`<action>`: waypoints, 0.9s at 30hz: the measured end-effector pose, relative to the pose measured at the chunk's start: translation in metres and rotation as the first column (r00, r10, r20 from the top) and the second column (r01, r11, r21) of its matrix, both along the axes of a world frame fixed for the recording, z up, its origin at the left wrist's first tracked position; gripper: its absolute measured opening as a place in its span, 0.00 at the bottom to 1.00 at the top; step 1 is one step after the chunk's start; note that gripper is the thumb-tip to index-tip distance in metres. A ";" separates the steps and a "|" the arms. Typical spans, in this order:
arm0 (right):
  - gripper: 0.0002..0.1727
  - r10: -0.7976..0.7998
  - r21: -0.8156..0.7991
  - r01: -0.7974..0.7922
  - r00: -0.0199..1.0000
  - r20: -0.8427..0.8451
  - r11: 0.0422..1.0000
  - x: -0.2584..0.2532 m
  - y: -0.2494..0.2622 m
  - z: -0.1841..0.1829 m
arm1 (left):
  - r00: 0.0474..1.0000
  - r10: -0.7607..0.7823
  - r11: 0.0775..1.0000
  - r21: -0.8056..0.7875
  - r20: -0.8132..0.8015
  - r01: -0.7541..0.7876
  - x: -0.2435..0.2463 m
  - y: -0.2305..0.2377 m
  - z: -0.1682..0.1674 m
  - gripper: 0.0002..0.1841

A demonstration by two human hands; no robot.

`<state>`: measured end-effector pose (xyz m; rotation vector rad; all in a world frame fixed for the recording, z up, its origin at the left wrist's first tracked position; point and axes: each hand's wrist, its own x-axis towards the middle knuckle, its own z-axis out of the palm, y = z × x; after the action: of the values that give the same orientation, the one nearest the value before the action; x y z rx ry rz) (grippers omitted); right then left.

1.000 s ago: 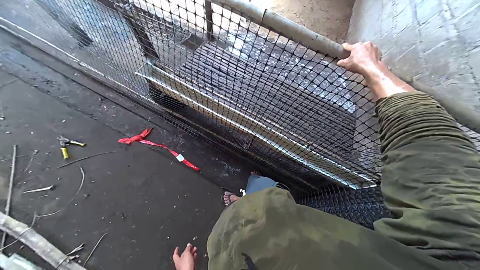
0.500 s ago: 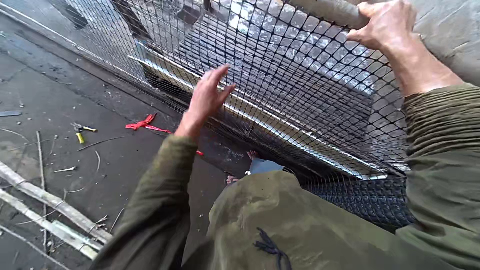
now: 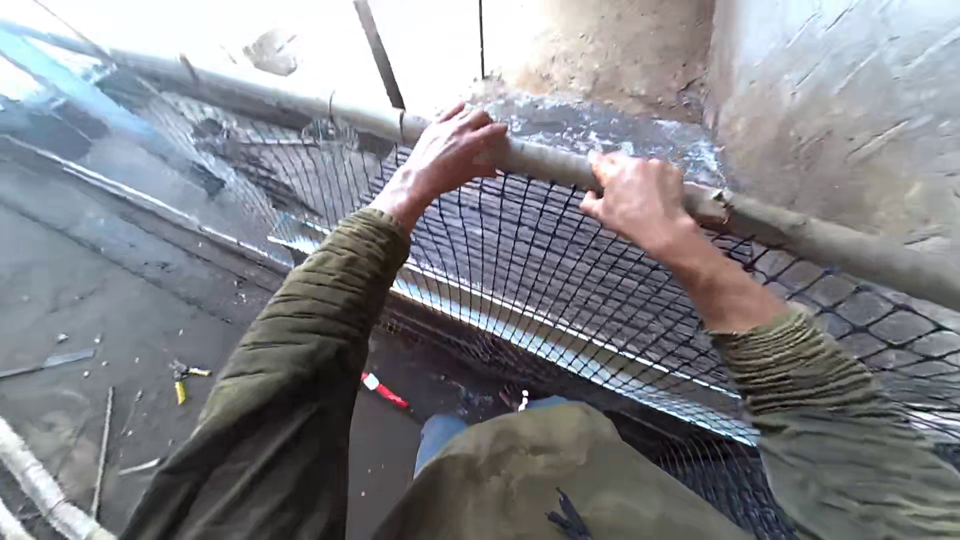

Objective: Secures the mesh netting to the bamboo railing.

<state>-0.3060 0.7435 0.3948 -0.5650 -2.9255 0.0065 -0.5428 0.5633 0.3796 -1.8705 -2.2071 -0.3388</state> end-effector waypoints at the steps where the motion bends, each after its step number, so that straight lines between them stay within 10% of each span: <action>1: 0.30 0.011 0.008 -0.011 1.000 -0.015 1.000 0.002 0.000 -0.002 | 1.000 -0.001 0.999 -0.033 0.014 0.001 -0.003 0.005 0.004 0.28; 17: 0.57 -0.317 0.019 0.319 0.933 0.168 0.948 -0.014 -0.057 0.016 | 0.989 -0.132 0.991 -0.037 -0.066 0.129 -0.011 0.016 -0.008 0.32; 27: 0.56 -0.323 0.009 0.324 0.940 0.113 0.946 -0.054 -0.066 0.004 | 0.997 -0.077 0.994 -0.085 -0.019 0.075 -0.003 0.015 -0.004 0.35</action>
<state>-0.3598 0.6771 0.3983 -1.0756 -2.9010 -0.0527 -0.5460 0.5784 0.3758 -1.9952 -2.1719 -0.2408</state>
